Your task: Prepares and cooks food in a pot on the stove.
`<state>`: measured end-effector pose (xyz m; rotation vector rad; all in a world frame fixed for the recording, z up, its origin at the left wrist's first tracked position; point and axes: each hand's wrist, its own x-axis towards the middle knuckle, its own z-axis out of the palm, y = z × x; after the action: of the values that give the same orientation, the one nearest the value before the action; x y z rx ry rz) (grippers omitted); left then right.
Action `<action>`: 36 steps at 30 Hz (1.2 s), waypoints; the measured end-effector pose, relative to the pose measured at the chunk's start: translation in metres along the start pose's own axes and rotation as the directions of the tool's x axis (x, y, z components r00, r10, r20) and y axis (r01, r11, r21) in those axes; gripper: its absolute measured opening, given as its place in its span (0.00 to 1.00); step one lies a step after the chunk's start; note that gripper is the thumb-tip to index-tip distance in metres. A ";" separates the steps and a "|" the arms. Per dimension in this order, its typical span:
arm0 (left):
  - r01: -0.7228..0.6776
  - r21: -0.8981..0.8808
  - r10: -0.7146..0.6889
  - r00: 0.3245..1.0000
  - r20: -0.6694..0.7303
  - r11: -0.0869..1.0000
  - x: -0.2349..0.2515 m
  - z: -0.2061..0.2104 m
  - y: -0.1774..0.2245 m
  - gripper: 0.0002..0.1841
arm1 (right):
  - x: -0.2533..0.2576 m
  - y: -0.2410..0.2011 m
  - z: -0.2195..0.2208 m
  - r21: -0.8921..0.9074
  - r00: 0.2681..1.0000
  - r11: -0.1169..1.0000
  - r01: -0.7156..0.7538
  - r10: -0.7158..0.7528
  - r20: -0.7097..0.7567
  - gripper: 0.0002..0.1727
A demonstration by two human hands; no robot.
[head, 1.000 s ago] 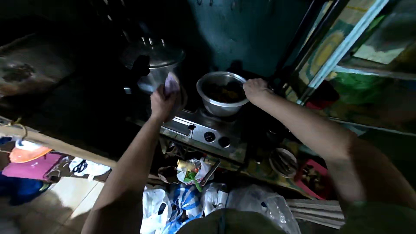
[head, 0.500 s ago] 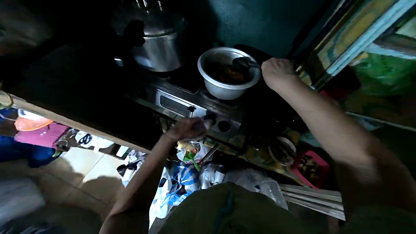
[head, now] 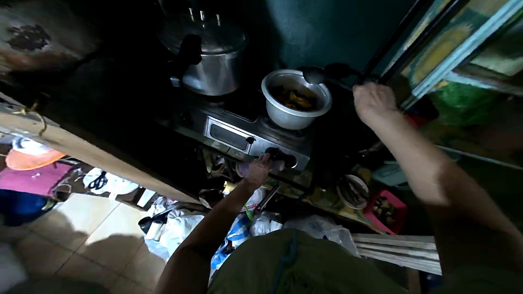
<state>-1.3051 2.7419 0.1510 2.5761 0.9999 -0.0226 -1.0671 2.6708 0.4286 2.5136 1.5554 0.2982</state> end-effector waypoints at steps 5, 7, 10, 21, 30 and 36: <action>0.008 -0.008 -0.007 1.000 0.031 1.000 -0.001 -0.006 0.005 0.25 | 0.003 0.001 0.004 -0.011 1.000 1.000 -0.011 0.011 0.001 0.10; 0.013 0.013 -0.014 0.999 0.036 1.000 -0.001 -0.007 0.006 0.24 | 0.005 -0.001 0.007 -0.016 1.000 1.000 -0.012 0.012 0.015 0.09; 0.011 0.004 -0.011 0.999 0.037 1.000 -0.002 -0.008 0.006 0.24 | 0.007 -0.003 0.010 0.007 0.999 1.000 -0.018 0.018 0.032 0.09; 0.069 -0.586 -0.299 0.904 -0.306 0.807 -0.042 -0.122 -0.036 0.18 | 0.029 -0.022 0.011 -0.035 0.998 0.998 0.057 -0.057 -0.013 0.11; 0.052 -0.750 -0.366 0.893 -0.260 0.659 0.076 -0.218 -0.025 0.23 | 0.046 -0.071 0.010 -0.084 0.949 0.991 0.106 -0.076 0.305 0.10; 0.060 -0.616 -0.262 0.934 -0.243 0.785 0.121 -0.211 -0.036 0.25 | 0.096 -0.019 -0.012 0.158 0.928 0.987 0.005 -0.063 0.367 0.13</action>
<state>-1.2627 2.9185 0.3172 1.9258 1.1157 0.5926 -1.0447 2.7658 0.4435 2.4612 1.5118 -0.3014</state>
